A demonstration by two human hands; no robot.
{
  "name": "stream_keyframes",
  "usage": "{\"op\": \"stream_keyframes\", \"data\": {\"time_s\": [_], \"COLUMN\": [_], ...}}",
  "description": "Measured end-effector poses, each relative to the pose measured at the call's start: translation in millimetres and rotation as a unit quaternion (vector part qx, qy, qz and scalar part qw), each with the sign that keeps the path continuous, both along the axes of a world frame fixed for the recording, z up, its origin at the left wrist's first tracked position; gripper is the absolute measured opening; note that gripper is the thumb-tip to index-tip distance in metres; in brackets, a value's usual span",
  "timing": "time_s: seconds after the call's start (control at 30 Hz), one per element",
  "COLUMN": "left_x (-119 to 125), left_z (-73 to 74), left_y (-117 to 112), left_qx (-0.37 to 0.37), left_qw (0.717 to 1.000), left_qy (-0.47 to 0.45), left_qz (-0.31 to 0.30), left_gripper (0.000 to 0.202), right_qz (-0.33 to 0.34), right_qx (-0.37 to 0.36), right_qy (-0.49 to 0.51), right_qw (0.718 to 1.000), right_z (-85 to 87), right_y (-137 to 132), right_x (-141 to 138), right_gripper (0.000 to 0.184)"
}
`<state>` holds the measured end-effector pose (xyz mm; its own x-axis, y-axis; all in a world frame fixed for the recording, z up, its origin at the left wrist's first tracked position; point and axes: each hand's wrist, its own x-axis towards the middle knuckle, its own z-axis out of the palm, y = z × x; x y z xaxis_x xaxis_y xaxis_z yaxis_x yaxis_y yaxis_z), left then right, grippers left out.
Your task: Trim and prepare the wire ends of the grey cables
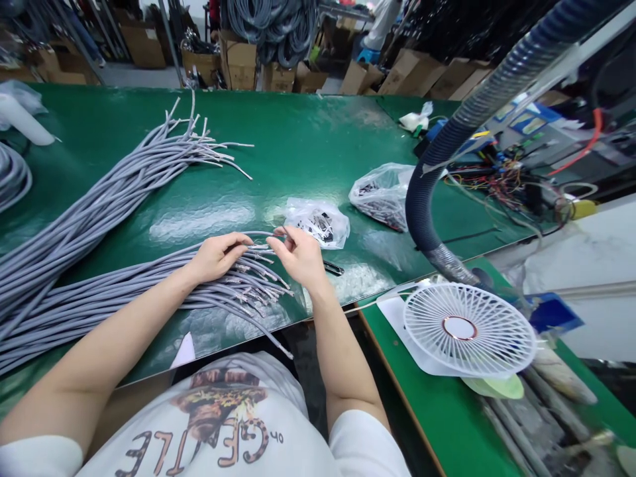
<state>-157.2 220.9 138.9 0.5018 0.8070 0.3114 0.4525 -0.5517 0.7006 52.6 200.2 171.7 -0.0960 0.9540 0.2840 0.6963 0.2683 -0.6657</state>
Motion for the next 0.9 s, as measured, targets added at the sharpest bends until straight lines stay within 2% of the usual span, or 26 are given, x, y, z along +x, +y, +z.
{"op": "stream_keyframes", "data": {"time_s": [0.07,0.13,0.27,0.4,0.5,0.6,0.7,0.8,0.9], "left_x": [-1.1,-2.6,-5.2,-5.8,-7.0,-10.4,-13.8,-14.2,-11.2], "left_z": [0.3,0.0,-1.0,0.7,4.6,8.1,9.1,9.3,9.5], "left_y": [-0.2,0.1,1.4,3.3,6.9,11.9,16.8,19.9,20.6], "left_qx": [-0.014,-0.029,-0.043,-0.071,-0.109,-0.171,-0.239,-0.279,-0.273], "left_qw": [1.000,0.999,0.998,0.992,0.972,0.938,0.903,0.876,0.872], "left_qy": [-0.007,-0.024,-0.053,-0.107,-0.206,-0.299,-0.356,-0.393,-0.405], "left_qz": [0.010,0.012,-0.001,-0.011,-0.028,-0.045,-0.025,0.020,0.041], "left_gripper": [0.020,0.018,0.014,0.017,0.022,0.035,0.042,0.043,0.043], "right_qz": [0.048,0.126,0.268,0.326,0.307,0.267,0.230,0.187,0.121], "right_qx": [-0.054,-0.117,-0.241,-0.318,-0.330,-0.296,-0.268,-0.246,-0.181], "right_qy": [0.044,0.047,0.027,0.089,0.215,0.370,0.447,0.428,0.418], "right_qw": [0.996,0.984,0.933,0.886,0.867,0.839,0.822,0.849,0.882], "right_z": [4.4,9.8,20.4,19.3,5.4,-13.8,-27.3,-28.0,-16.7], "right_y": [8.4,18.0,36.7,48.2,48.5,44.7,43.3,46.1,48.8], "right_x": [-2.0,-5.9,-12.2,-14.6,-24.6,-44.4,-61.6,-63.7,-55.4], "right_gripper": [0.033,0.034,0.037,0.042,0.044,0.044,0.041,0.042,0.045]}}
